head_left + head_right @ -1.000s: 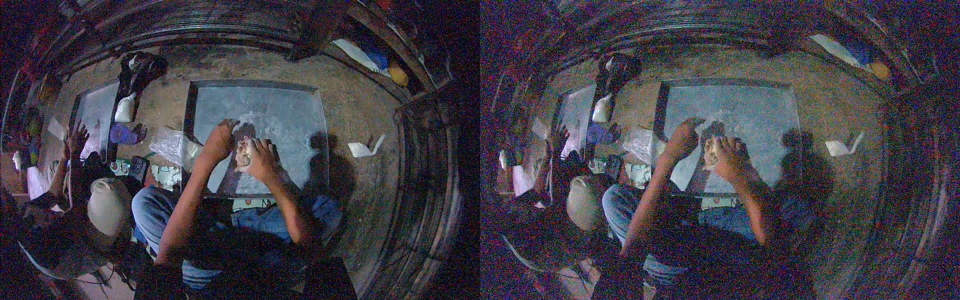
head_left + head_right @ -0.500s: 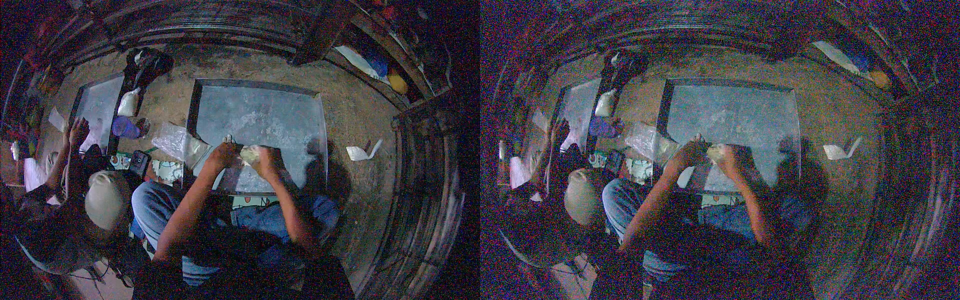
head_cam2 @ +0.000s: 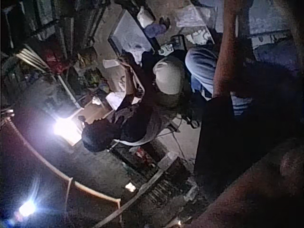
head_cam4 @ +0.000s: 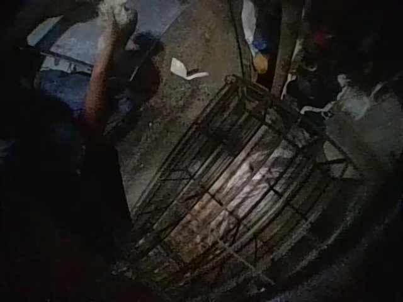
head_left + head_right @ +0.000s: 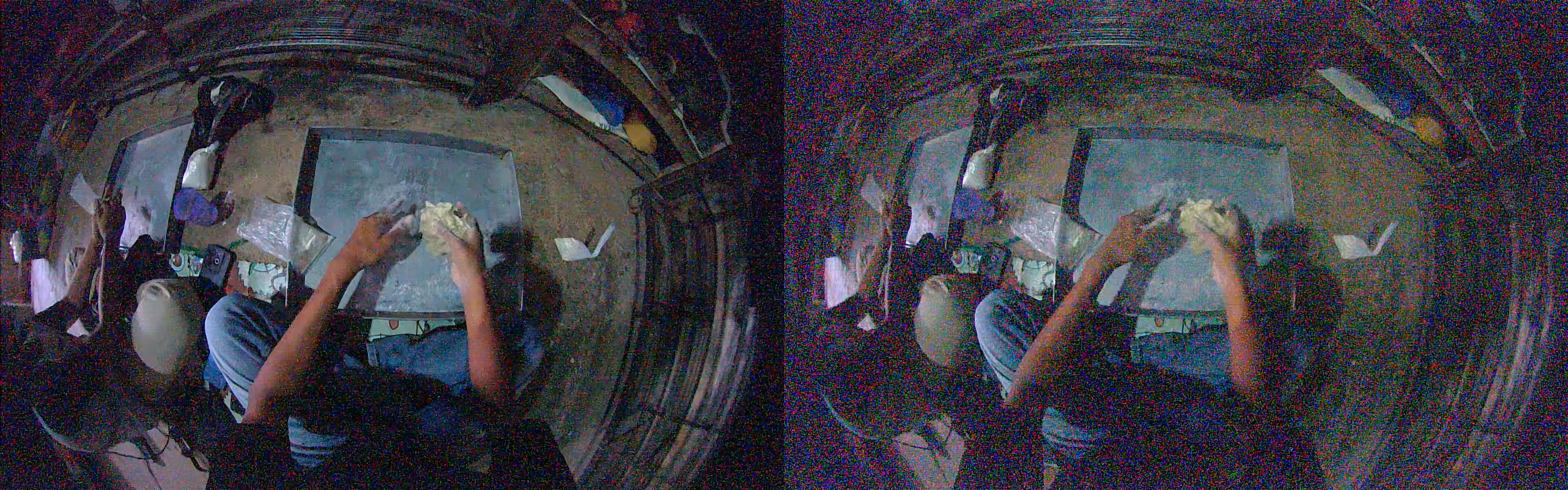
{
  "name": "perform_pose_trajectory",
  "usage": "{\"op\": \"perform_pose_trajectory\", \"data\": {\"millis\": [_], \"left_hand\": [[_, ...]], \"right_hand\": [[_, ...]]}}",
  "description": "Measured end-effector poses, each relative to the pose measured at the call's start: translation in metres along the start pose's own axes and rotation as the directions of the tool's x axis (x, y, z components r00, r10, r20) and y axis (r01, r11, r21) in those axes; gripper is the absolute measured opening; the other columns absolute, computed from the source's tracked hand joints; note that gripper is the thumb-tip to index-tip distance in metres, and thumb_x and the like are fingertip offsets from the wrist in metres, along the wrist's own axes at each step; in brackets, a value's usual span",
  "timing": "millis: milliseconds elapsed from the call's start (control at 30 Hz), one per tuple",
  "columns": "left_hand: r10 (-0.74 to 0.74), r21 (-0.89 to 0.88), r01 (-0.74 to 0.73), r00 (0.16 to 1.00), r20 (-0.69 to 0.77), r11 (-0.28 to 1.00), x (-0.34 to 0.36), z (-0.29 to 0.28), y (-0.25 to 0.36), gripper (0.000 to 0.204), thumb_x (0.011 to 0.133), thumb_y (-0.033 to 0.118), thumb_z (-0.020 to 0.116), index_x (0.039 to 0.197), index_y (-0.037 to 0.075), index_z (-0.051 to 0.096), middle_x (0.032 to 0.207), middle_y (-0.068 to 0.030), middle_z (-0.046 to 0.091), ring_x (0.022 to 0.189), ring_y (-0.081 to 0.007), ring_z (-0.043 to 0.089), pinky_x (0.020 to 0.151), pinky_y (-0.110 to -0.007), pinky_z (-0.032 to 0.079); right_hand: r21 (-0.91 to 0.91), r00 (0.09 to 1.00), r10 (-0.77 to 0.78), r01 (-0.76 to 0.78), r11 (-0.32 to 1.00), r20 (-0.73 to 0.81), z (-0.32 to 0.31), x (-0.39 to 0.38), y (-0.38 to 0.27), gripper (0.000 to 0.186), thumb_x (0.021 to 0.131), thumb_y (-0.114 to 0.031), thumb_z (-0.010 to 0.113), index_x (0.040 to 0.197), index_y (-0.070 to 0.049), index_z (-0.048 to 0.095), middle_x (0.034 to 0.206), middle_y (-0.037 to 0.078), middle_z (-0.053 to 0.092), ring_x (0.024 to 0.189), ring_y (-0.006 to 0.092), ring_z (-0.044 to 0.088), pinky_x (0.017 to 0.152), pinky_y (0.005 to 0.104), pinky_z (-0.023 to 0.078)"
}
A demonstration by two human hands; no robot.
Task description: The person kneads a piece of dough on a metal tray with flour by hand, repeatedly stretching, folding, and pressing it.
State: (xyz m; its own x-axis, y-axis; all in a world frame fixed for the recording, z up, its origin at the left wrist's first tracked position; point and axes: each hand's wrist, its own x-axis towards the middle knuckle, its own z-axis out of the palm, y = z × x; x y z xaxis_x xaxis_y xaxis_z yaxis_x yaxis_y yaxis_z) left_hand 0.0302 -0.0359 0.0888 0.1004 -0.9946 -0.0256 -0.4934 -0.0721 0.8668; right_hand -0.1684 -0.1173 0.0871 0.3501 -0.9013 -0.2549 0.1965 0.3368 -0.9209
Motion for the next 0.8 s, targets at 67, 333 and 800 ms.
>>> {"op": "perform_pose_trajectory", "data": {"millis": [67,333,800], "left_hand": [[0.107,-0.132,-0.116,0.991,-0.075,0.984,0.000,0.007,0.016,0.066,0.085,0.031,0.070,0.141,0.008,0.045,0.119,-0.0207,0.063,0.111,-0.0333,0.061,0.097,-0.042,0.048],[-0.134,-0.362,0.117,0.991,-0.019,0.925,0.003,0.002,0.020,0.079,0.078,0.032,0.080,0.141,0.002,0.042,0.124,-0.0153,0.061,0.108,-0.0245,0.062,0.091,-0.037,0.051],[-0.250,-0.544,0.206,0.968,-0.008,0.814,0.003,-0.001,0.027,0.027,0.081,0.003,0.063,0.108,-0.003,0.066,0.090,-0.0076,0.069,0.075,-0.0132,0.064,0.065,-0.029,0.053]], "right_hand": [[-0.008,0.997,0.076,-0.076,0.997,0.011,0.015,-0.004,-0.006,0.071,0.081,0.003,0.068,0.144,-0.006,0.035,0.131,0.012,0.053,0.117,0.0218,0.055,0.092,0.0340,0.050],[0.177,0.969,0.154,-0.188,0.966,0.191,0.017,-0.009,-0.014,0.061,0.083,-0.012,0.059,0.140,-0.006,0.038,0.127,0.014,0.052,0.113,0.0269,0.056,0.095,0.0408,0.048],[-0.559,0.991,-0.121,0.129,0.819,0.052,0.001,0.011,0.004,0.036,0.075,-0.005,0.078,0.108,0.001,0.064,0.106,0.011,0.066,0.099,0.0178,0.063,0.084,0.0316,0.051]]}}
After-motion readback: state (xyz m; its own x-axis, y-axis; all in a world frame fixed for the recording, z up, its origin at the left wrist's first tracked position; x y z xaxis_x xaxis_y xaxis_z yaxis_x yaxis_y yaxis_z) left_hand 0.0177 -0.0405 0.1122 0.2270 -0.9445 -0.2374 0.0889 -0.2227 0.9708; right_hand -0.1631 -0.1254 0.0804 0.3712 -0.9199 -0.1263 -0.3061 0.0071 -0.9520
